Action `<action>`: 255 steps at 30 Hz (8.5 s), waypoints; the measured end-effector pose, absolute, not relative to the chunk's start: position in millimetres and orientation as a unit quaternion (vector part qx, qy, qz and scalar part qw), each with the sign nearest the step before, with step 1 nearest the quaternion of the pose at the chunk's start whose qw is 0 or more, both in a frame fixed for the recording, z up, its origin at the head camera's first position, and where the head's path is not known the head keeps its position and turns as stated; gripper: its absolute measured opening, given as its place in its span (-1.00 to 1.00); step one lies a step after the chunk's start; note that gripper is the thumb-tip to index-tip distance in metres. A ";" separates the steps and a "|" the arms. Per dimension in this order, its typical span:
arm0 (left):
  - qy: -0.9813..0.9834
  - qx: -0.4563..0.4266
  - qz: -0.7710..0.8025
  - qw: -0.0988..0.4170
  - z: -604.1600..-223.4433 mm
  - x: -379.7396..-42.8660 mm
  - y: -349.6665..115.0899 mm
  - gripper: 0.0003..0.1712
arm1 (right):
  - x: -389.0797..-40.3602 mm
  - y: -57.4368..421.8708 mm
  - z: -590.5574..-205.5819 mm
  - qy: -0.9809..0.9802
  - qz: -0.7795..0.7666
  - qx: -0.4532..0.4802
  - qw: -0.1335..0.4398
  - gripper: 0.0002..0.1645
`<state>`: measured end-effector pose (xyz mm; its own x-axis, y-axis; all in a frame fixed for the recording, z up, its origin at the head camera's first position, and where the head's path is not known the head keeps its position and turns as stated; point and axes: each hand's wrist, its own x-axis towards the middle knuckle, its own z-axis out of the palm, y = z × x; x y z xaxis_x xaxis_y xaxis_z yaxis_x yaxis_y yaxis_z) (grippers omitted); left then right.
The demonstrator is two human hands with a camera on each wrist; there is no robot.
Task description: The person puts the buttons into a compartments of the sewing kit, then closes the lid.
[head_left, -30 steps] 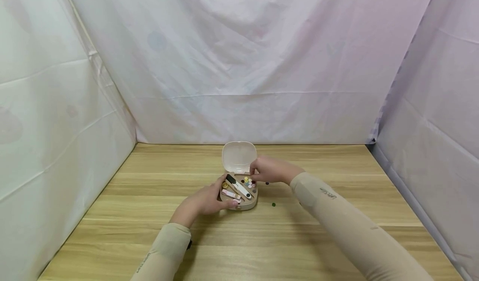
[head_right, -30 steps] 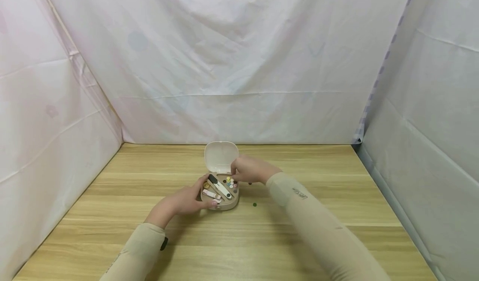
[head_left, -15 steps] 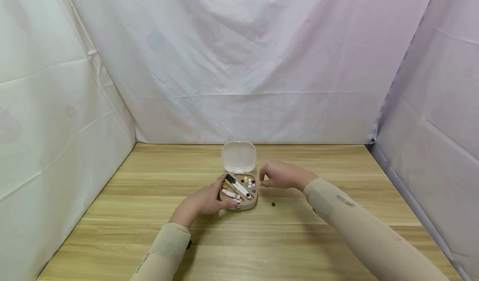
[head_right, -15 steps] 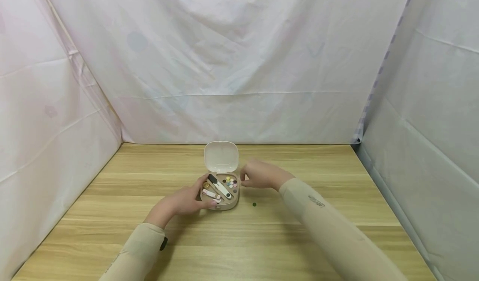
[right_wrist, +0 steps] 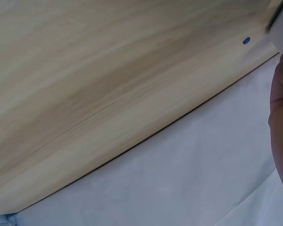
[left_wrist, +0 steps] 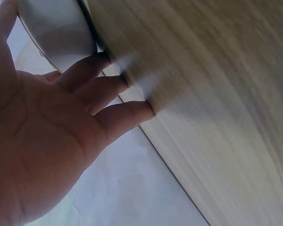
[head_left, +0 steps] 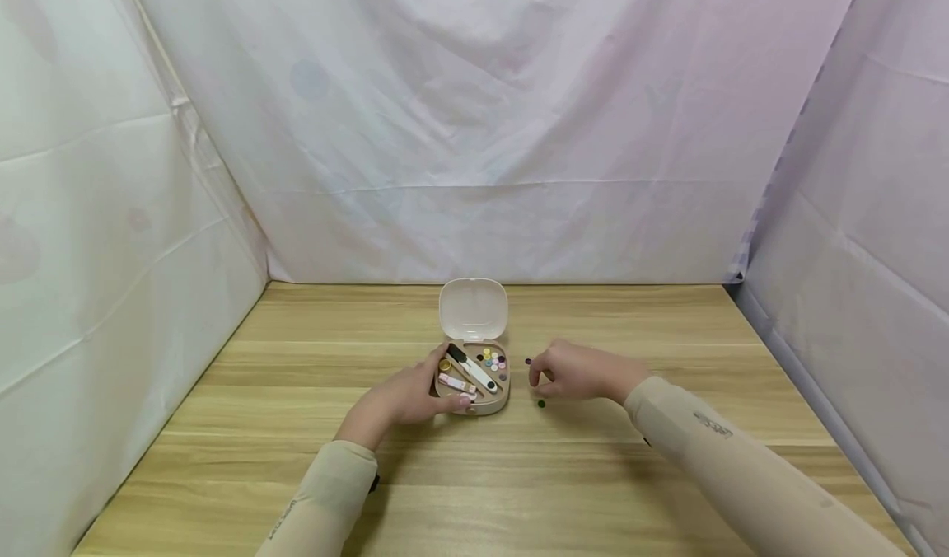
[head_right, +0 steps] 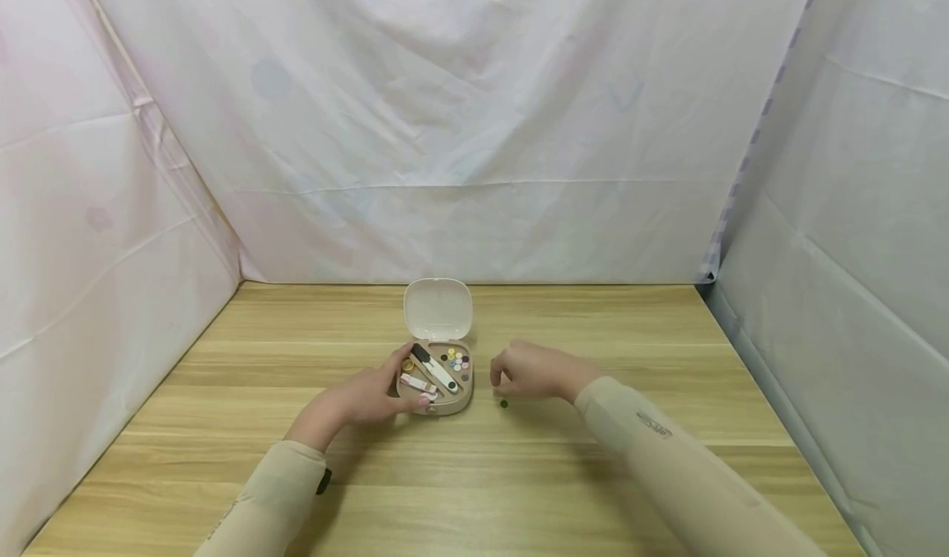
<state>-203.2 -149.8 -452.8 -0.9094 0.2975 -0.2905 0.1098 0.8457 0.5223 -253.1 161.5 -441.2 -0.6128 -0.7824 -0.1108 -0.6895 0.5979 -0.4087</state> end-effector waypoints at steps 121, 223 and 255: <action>0.942 0.108 0.264 0.179 -457.2 -204.9 -151.9 0.33 | -304.9 73.2 -428.9 0.886 -0.084 -0.451 0.063 -0.91; 0.940 0.100 0.260 0.197 -453.0 -202.0 -151.4 0.34 | -297.1 165.5 -489.3 0.902 -0.287 -0.278 0.161 -0.88; 0.940 0.097 0.261 0.197 -456.6 -203.5 -150.4 0.33 | -286.5 168.3 -486.8 0.916 -0.196 -0.340 0.084 -0.92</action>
